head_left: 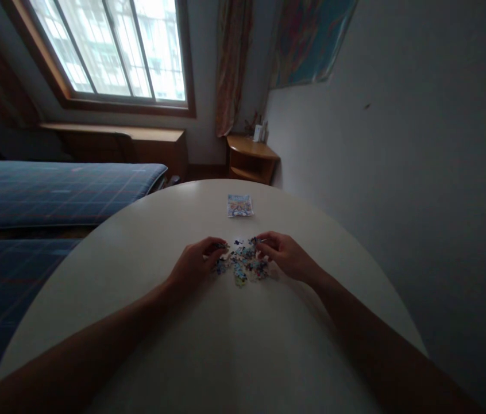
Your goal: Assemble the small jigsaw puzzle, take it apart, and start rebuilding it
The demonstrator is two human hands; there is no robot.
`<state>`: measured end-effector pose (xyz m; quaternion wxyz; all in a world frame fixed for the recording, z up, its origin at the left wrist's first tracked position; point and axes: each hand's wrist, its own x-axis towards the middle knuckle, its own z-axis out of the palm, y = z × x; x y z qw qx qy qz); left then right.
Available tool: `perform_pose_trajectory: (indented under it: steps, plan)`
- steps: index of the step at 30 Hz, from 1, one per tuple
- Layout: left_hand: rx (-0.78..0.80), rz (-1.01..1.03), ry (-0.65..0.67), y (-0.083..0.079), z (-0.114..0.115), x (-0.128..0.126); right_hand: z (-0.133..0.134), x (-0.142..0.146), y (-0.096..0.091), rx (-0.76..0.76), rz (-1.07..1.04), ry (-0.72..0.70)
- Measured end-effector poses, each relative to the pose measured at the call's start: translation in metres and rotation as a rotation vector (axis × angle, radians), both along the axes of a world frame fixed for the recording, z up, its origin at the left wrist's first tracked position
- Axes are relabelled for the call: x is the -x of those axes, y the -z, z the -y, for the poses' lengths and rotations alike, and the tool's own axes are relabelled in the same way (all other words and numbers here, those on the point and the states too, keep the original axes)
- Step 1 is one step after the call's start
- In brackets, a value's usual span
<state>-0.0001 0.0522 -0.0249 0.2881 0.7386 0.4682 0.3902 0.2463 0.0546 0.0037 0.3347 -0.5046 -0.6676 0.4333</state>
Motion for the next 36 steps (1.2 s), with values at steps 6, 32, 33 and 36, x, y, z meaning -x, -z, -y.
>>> perform_pose_trajectory:
  steps: [6, 32, 33, 36]
  plan:
    - [0.002, 0.014, -0.01, -0.002, 0.001, 0.0, 0.002, -0.004, 0.0, -0.002, 0.052, -0.059]
    - [-0.09, -0.182, 0.177, 0.01, 0.001, -0.002, -0.002, -0.002, 0.01, -0.004, 0.044, -0.009]
    - [-0.084, -0.175, 0.169, 0.009, 0.001, -0.002, -0.002, -0.001, 0.01, 0.016, 0.016, -0.012]
    - [-0.078, -0.151, 0.148, 0.007, 0.003, -0.003, 0.0, 0.0, 0.007, 0.05, -0.014, -0.022]
